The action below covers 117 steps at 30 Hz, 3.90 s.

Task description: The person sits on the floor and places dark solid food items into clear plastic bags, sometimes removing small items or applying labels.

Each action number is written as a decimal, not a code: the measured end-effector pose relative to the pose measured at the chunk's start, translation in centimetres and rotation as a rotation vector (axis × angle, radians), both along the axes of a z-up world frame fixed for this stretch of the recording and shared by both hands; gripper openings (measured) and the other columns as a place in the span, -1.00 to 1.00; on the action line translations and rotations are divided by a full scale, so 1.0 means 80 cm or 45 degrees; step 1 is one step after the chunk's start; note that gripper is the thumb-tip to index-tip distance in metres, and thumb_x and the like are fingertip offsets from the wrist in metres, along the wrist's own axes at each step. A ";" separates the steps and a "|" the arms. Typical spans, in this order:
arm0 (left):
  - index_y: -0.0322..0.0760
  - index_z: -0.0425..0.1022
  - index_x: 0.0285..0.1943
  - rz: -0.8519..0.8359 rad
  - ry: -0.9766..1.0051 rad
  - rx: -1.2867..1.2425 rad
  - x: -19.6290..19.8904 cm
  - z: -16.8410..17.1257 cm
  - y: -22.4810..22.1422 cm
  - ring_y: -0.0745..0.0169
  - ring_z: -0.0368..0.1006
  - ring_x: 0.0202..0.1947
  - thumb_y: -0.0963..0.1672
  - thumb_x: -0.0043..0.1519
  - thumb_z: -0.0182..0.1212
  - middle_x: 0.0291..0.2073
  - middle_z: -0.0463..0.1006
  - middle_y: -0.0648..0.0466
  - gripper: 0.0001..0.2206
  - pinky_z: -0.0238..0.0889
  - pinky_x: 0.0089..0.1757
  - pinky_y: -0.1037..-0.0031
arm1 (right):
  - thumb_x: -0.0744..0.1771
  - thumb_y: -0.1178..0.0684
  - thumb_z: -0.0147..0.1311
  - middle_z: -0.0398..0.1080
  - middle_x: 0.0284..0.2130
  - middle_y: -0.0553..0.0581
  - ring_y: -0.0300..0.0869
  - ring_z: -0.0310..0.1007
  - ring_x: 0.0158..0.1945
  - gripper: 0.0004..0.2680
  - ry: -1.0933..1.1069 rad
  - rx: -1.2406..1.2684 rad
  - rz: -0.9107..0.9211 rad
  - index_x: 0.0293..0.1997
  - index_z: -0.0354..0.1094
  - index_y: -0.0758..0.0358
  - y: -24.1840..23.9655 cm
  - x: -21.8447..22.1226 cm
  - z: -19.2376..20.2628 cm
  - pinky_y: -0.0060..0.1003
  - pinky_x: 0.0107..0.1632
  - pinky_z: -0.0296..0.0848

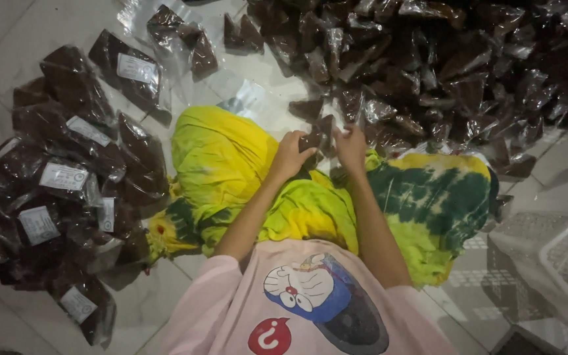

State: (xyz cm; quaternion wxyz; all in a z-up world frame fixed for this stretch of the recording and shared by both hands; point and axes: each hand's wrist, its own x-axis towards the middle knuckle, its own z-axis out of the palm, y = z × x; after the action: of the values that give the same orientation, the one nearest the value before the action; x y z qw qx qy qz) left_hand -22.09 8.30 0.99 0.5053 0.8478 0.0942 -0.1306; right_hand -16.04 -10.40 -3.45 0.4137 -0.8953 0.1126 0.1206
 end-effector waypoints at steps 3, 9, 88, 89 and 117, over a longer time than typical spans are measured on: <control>-0.36 0.39 0.19 0.018 -0.075 0.013 -0.002 -0.009 -0.001 -0.35 0.44 0.08 -0.02 0.22 0.35 -0.10 0.43 -0.22 -0.54 0.31 0.10 0.03 | 0.31 -0.26 0.26 0.45 -0.04 0.45 0.25 0.46 0.10 -0.50 -0.021 0.200 0.040 0.18 0.33 0.40 0.014 0.018 -0.018 0.10 0.15 0.43; -0.26 0.45 0.20 -0.055 -0.056 0.068 -0.005 -0.029 0.007 -0.23 0.45 0.13 -0.05 0.27 0.26 -0.04 0.50 -0.17 -0.64 0.28 0.15 0.08 | 0.31 -0.01 0.31 0.48 -0.05 0.36 0.19 0.47 0.11 -0.65 0.061 0.092 0.190 0.13 0.39 0.39 0.017 0.019 -0.003 0.10 0.12 0.46; -0.26 0.45 0.06 0.005 0.226 0.846 0.113 0.021 0.085 -0.15 0.47 0.07 -0.05 0.21 0.35 -0.07 0.51 -0.07 -0.67 0.30 0.04 0.02 | 0.32 0.05 0.20 0.30 -0.04 0.31 0.20 0.34 0.13 -0.78 0.010 -0.029 0.504 -0.02 0.31 0.28 0.018 -0.037 0.117 0.12 0.19 0.32; -0.24 0.47 0.04 0.052 0.146 0.845 0.114 0.029 0.084 -0.13 0.46 0.06 -0.09 0.22 0.35 -0.08 0.50 -0.06 -0.72 0.31 0.03 0.04 | 0.33 0.03 0.22 0.29 -0.08 0.30 0.16 0.34 0.09 -0.78 -0.028 0.047 0.398 -0.05 0.31 0.29 0.016 -0.041 0.117 0.10 0.15 0.29; -0.25 0.49 0.08 0.142 0.000 0.593 0.063 0.052 0.067 -0.20 0.47 0.06 -0.07 0.40 -0.15 -0.05 0.52 -0.09 -0.71 0.28 0.09 0.03 | 0.28 0.06 0.27 0.25 0.16 0.44 0.24 0.25 0.27 -0.41 -0.074 -0.038 0.388 0.46 -0.01 0.24 0.066 -0.026 0.148 0.19 0.25 0.28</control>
State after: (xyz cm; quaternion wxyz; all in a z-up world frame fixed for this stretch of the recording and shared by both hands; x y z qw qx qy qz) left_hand -17.01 13.62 5.19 0.3024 0.9350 0.1684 -0.0773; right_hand -18.16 -5.11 8.40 0.3803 -0.9113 -0.0348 0.1542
